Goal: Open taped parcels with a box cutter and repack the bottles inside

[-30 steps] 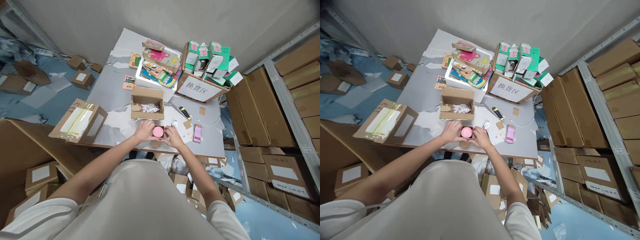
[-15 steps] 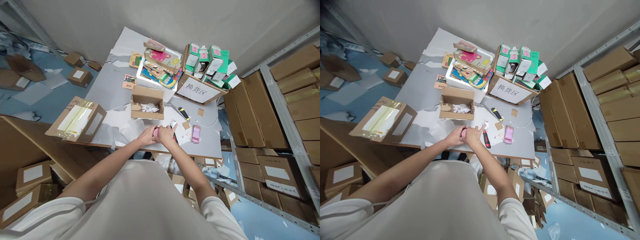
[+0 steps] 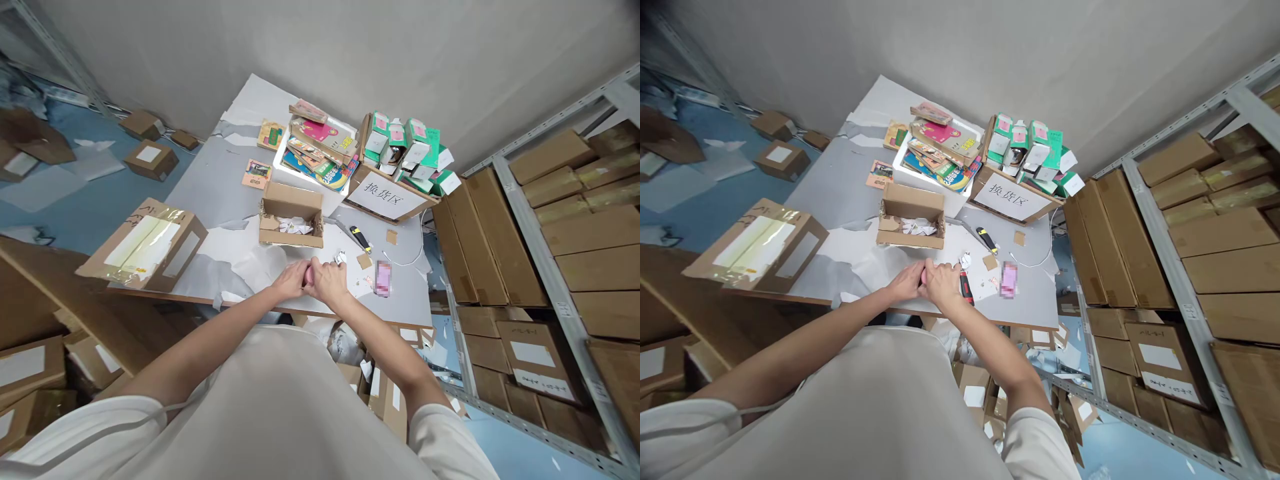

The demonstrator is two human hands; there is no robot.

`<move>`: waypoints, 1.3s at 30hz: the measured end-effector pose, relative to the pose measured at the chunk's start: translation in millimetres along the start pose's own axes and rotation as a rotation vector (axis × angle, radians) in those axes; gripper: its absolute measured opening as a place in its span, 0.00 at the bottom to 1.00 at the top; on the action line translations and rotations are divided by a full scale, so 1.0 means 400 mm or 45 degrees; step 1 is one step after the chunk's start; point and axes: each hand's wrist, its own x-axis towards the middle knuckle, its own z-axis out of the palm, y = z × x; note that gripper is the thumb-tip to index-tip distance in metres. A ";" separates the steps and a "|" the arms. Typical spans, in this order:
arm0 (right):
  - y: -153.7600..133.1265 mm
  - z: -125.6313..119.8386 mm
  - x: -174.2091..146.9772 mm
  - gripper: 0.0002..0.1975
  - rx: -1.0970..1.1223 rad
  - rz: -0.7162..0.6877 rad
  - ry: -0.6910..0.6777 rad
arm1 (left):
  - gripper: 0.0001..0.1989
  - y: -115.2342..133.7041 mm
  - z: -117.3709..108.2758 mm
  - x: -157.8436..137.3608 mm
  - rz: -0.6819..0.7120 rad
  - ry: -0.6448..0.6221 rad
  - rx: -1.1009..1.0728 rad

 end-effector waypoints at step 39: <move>0.128 -0.107 0.140 0.22 2.565 -0.015 0.373 | 0.31 0.209 -0.177 -0.045 -0.630 0.185 -2.044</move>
